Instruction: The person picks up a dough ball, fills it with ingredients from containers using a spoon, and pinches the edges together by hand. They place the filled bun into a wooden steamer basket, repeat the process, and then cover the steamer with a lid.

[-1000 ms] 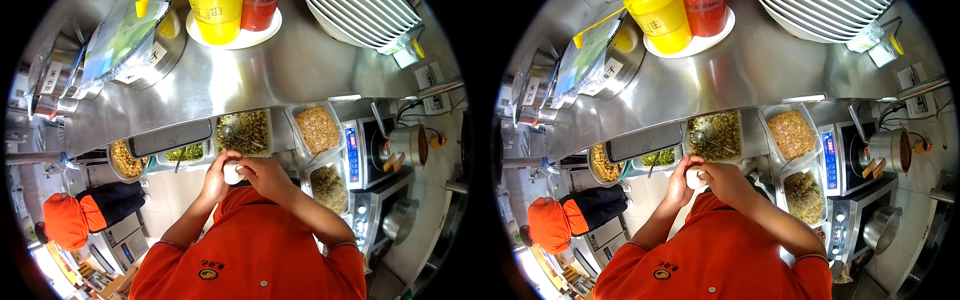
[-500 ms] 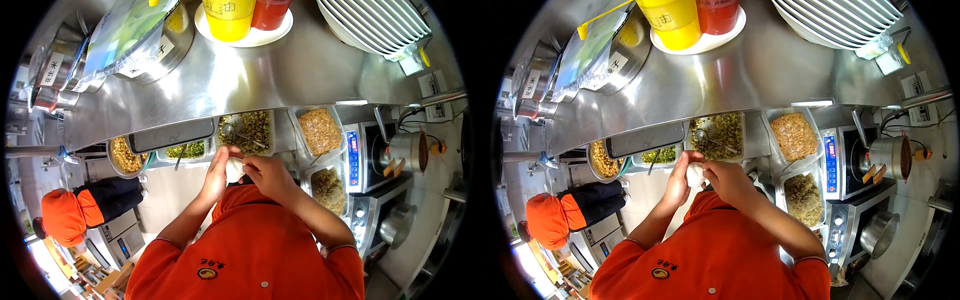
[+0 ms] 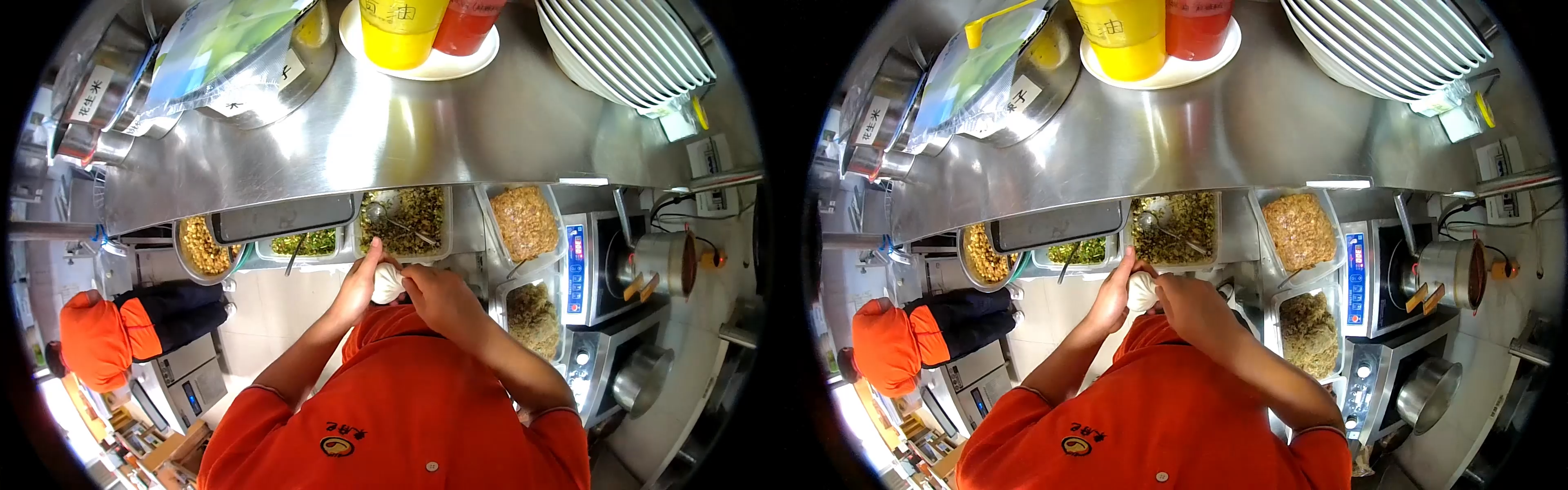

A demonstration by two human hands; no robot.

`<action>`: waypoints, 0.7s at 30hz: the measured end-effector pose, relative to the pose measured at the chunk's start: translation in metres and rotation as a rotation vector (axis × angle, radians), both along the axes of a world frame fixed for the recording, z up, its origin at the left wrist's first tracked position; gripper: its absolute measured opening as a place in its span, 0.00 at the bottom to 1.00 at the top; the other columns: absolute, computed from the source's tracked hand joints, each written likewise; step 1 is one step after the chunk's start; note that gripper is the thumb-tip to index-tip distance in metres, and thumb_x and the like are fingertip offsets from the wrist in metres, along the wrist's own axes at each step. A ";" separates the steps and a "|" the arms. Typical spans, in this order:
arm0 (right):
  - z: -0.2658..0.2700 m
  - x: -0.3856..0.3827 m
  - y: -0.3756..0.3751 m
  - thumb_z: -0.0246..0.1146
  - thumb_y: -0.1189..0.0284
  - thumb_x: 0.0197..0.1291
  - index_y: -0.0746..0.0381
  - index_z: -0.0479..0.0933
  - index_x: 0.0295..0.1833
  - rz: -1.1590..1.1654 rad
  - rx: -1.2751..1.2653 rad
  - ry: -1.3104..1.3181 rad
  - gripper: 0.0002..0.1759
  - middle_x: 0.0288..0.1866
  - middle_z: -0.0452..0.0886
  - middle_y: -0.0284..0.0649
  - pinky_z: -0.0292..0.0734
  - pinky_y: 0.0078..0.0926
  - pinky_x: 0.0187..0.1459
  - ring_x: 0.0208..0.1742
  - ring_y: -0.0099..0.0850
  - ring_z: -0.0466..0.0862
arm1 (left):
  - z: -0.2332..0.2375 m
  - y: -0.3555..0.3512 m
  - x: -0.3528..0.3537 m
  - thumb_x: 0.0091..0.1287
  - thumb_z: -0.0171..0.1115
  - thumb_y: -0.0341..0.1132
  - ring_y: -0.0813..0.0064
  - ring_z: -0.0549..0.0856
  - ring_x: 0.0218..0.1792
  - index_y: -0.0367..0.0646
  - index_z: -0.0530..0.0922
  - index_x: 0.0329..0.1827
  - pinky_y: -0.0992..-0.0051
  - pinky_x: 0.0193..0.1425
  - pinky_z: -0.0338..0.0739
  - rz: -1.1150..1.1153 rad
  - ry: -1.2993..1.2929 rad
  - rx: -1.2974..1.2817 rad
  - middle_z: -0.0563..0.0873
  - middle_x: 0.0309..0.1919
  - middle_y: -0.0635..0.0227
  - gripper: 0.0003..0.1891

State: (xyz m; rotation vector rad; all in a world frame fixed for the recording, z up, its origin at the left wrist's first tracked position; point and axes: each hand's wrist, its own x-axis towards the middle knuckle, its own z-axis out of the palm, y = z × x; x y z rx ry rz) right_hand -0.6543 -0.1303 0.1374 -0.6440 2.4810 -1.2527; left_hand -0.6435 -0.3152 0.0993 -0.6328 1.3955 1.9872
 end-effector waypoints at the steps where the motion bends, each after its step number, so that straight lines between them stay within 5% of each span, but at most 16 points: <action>1: 0.001 -0.001 0.000 0.62 0.72 0.71 0.64 0.79 0.47 -0.024 0.007 -0.050 0.07 0.37 0.86 0.53 0.80 0.48 0.40 0.38 0.55 0.86 | 0.001 0.007 0.002 0.81 0.42 0.64 0.74 0.85 0.26 0.38 0.80 0.42 0.75 0.26 0.81 0.079 0.135 0.002 0.84 0.31 0.63 0.34; 3: 0.006 0.000 -0.002 0.62 0.72 0.70 0.64 0.79 0.47 -0.024 0.007 -0.051 0.07 0.36 0.86 0.53 0.79 0.48 0.40 0.38 0.55 0.86 | -0.003 0.007 0.004 0.81 0.45 0.63 0.75 0.85 0.28 0.39 0.80 0.41 0.75 0.28 0.81 0.161 0.269 0.003 0.84 0.32 0.64 0.33; 5: 0.005 0.001 -0.004 0.62 0.72 0.70 0.64 0.79 0.47 -0.022 0.008 -0.053 0.07 0.36 0.86 0.53 0.79 0.49 0.39 0.38 0.55 0.86 | -0.009 0.000 0.004 0.82 0.45 0.60 0.75 0.86 0.29 0.43 0.78 0.48 0.74 0.28 0.81 0.070 0.078 0.016 0.85 0.31 0.67 0.27; 11: 0.001 0.005 -0.001 0.60 0.72 0.71 0.66 0.78 0.48 0.082 0.105 -0.042 0.08 0.35 0.85 0.55 0.81 0.47 0.40 0.37 0.55 0.85 | -0.014 0.000 0.010 0.82 0.48 0.58 0.75 0.87 0.34 0.44 0.80 0.45 0.73 0.31 0.81 0.089 0.037 0.107 0.85 0.34 0.67 0.25; 16: 0.000 0.014 0.008 0.59 0.75 0.63 0.68 0.72 0.51 0.363 0.391 0.338 0.13 0.37 0.82 0.45 0.83 0.37 0.40 0.39 0.40 0.85 | -0.020 0.005 0.013 0.81 0.50 0.57 0.74 0.86 0.33 0.43 0.81 0.43 0.70 0.34 0.81 0.089 -0.095 0.158 0.86 0.35 0.66 0.25; 21: 0.013 0.019 0.023 0.59 0.74 0.62 0.68 0.75 0.45 0.411 0.435 0.479 0.09 0.34 0.82 0.45 0.83 0.30 0.37 0.35 0.36 0.85 | -0.023 0.025 0.010 0.81 0.49 0.57 0.75 0.85 0.36 0.44 0.81 0.43 0.71 0.40 0.82 0.017 -0.156 0.199 0.86 0.37 0.67 0.24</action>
